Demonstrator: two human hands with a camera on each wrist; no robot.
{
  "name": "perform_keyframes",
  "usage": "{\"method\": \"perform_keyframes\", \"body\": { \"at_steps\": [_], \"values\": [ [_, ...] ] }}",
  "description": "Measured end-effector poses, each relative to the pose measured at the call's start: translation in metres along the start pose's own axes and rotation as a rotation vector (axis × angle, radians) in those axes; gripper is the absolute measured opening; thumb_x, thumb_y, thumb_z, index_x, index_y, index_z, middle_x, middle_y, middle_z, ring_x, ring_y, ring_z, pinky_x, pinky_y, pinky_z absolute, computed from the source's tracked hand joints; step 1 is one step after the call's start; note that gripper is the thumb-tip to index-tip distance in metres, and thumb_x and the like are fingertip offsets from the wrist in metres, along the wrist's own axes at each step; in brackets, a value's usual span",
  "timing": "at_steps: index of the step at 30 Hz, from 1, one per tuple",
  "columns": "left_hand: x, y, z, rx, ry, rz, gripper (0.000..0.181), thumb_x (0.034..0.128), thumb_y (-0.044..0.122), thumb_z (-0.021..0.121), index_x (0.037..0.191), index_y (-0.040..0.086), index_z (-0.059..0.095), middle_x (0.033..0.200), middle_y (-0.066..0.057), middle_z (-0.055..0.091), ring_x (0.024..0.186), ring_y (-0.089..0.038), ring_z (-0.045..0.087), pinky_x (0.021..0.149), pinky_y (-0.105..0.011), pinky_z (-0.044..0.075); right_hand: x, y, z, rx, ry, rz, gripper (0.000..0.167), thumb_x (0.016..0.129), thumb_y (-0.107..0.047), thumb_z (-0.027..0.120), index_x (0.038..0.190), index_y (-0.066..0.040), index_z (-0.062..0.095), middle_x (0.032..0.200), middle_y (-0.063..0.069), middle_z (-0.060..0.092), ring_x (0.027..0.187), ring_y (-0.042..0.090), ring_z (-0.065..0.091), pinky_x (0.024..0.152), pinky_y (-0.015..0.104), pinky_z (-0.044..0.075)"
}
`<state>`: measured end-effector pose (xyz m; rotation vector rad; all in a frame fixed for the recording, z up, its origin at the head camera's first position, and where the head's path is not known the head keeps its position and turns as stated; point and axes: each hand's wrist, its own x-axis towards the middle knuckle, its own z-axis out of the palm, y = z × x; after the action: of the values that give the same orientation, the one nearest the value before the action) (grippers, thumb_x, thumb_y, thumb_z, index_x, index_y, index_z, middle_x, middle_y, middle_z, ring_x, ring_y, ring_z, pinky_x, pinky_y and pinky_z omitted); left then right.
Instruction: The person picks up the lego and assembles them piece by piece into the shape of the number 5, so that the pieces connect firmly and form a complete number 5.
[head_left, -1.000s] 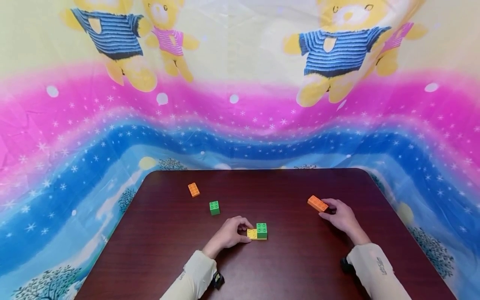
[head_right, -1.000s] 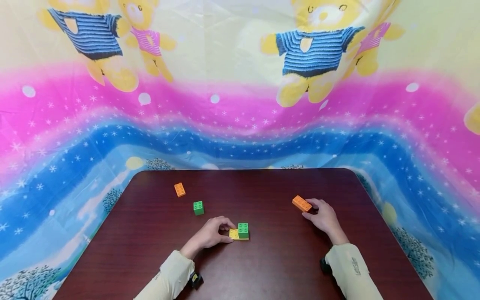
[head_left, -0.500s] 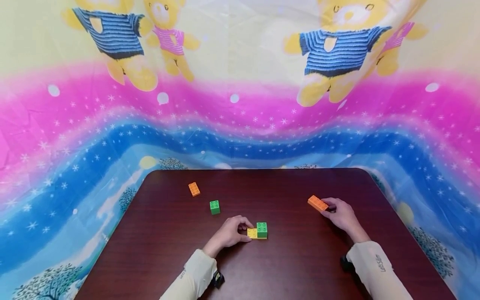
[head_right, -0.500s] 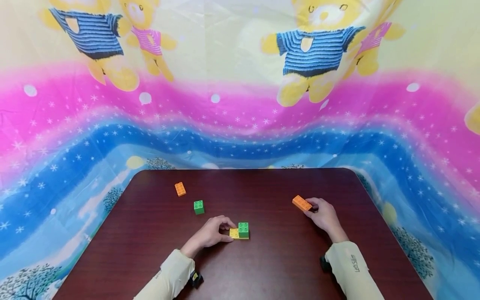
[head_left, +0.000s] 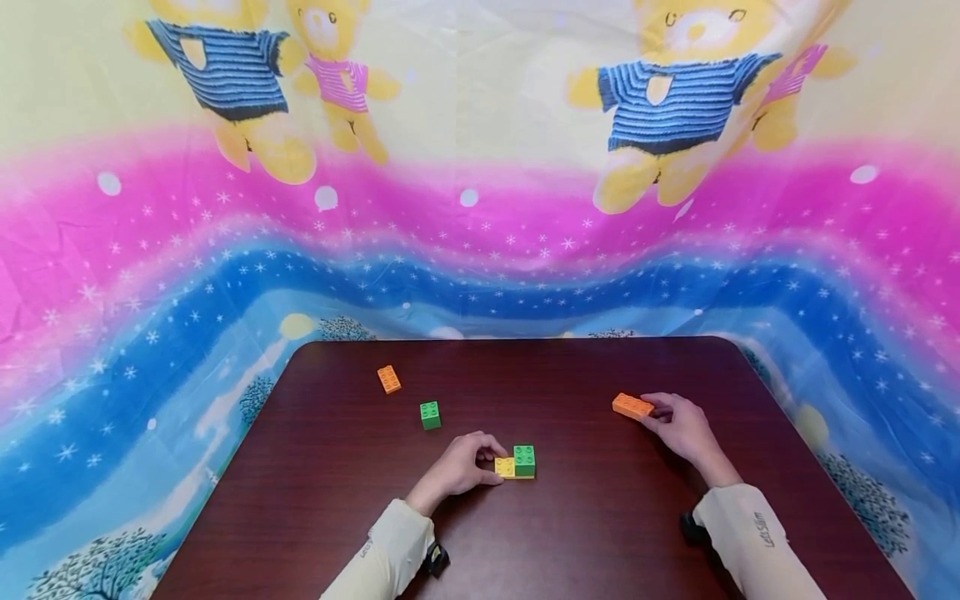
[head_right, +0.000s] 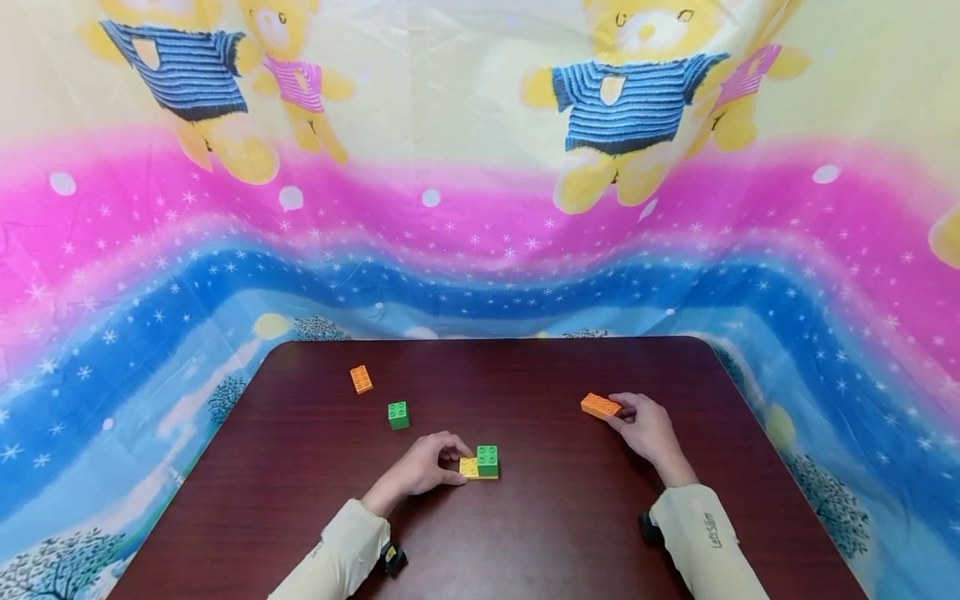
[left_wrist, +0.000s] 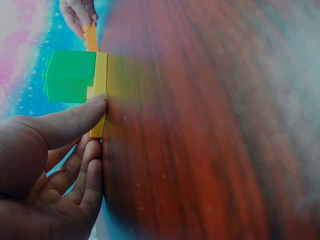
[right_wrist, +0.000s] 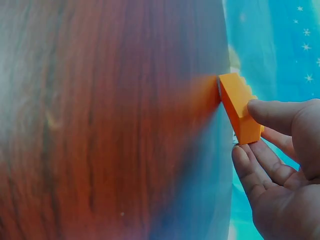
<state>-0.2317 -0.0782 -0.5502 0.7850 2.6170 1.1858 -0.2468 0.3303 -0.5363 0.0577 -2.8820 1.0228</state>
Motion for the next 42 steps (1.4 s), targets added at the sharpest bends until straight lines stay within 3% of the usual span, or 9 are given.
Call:
{"method": "perform_keyframes", "body": {
  "at_steps": [31, 42],
  "values": [
    [0.0, -0.001, -0.001, 0.027, -0.012, -0.022, 0.029, 0.0791, 0.011, 0.091, 0.104, 0.013, 0.077, 0.102, -0.001, 0.07, 0.093, -0.014, 0.066, 0.085, -0.027, 0.056, -0.004, -0.05, 0.013, 0.099, 0.019, -0.069, 0.039, 0.096, -0.011, 0.075, 0.134, -0.006, 0.068, 0.125, 0.022, 0.067, 0.104, 0.034, 0.071, 0.092, 0.051, 0.059],
    [0.001, -0.003, 0.0, 0.023, -0.007, 0.001, 0.03, 0.0777, 0.009, 0.091, 0.104, 0.01, 0.077, 0.1, -0.003, 0.069, 0.092, -0.018, 0.066, 0.084, -0.029, 0.057, -0.007, -0.063, 0.02, 0.124, 0.0, -0.098, 0.04, 0.095, -0.011, 0.075, 0.134, -0.006, 0.068, 0.125, 0.02, 0.067, 0.105, 0.033, 0.071, 0.092, 0.05, 0.059]
  ]
}}
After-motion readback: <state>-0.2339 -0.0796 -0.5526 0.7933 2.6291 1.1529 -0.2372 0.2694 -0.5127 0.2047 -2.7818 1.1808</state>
